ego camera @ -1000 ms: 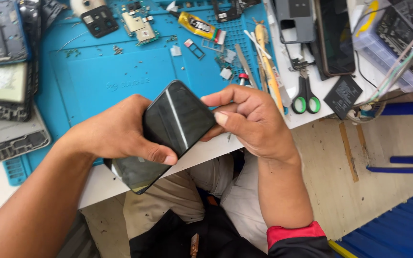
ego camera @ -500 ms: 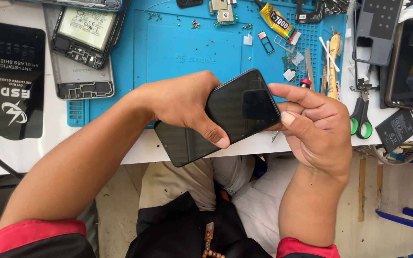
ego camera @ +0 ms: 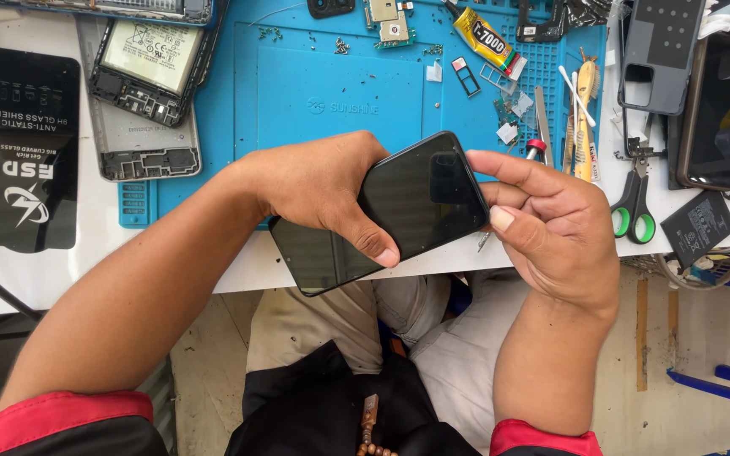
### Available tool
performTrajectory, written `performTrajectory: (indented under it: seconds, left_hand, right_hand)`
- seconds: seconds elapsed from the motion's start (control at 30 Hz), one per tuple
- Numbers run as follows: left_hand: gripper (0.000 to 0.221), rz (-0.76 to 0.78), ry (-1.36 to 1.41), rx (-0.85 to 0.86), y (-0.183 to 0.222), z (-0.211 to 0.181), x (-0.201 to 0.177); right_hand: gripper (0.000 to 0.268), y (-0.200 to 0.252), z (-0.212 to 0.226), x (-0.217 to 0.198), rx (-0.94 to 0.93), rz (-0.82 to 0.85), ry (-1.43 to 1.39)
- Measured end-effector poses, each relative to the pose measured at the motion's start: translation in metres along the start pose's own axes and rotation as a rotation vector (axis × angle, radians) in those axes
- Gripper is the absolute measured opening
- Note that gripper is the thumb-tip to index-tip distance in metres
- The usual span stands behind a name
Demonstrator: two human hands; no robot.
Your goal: Repairing a mobile phone by removing internal screws and prying open the back cover
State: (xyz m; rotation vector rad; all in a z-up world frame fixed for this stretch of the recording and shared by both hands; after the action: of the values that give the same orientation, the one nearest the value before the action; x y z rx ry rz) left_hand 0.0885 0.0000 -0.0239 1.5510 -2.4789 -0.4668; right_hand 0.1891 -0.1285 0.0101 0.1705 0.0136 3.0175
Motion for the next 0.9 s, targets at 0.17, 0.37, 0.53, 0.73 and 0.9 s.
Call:
performTrajectory:
  seconds: [0.17,0.37,0.53,0.73,0.9]
  left_hand:
    - [0.042,0.014,0.009,-0.005,0.0,0.001,0.002]
    - [0.043,0.003,0.006,-0.067,0.002,0.001,0.0]
    - [0.044,0.008,0.006,-0.043,0.001,0.001,0.0]
    - [0.042,0.013,-0.015,-0.044,0.001,0.001,0.001]
    - [0.042,0.01,-0.041,-0.039,0.0,0.002,0.001]
  right_hand:
    - [0.054,0.003,0.002,0.0,-0.007,-0.033,0.013]
    - [0.055,0.005,0.0,-0.004,-0.012,-0.091,0.014]
    - [0.056,0.003,-0.001,0.0,-0.015,-0.004,-0.009]
    - [0.048,0.008,0.002,-0.004,-0.028,-0.088,0.069]
    - [0.046,0.01,0.002,-0.007,-0.034,-0.113,0.112]
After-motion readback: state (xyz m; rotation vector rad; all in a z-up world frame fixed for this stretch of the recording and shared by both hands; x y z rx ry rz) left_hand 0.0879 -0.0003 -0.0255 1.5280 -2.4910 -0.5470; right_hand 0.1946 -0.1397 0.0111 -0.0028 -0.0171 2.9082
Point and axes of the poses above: each hand's wrist, its own y-axis away from the middle knuckle, its own x-axis out of the palm, z = x × y, the point moved 9 cm from there along -y, towards the middle knuckle, and after that the axes turned 14 degrees about z, right-handed, at the moved point
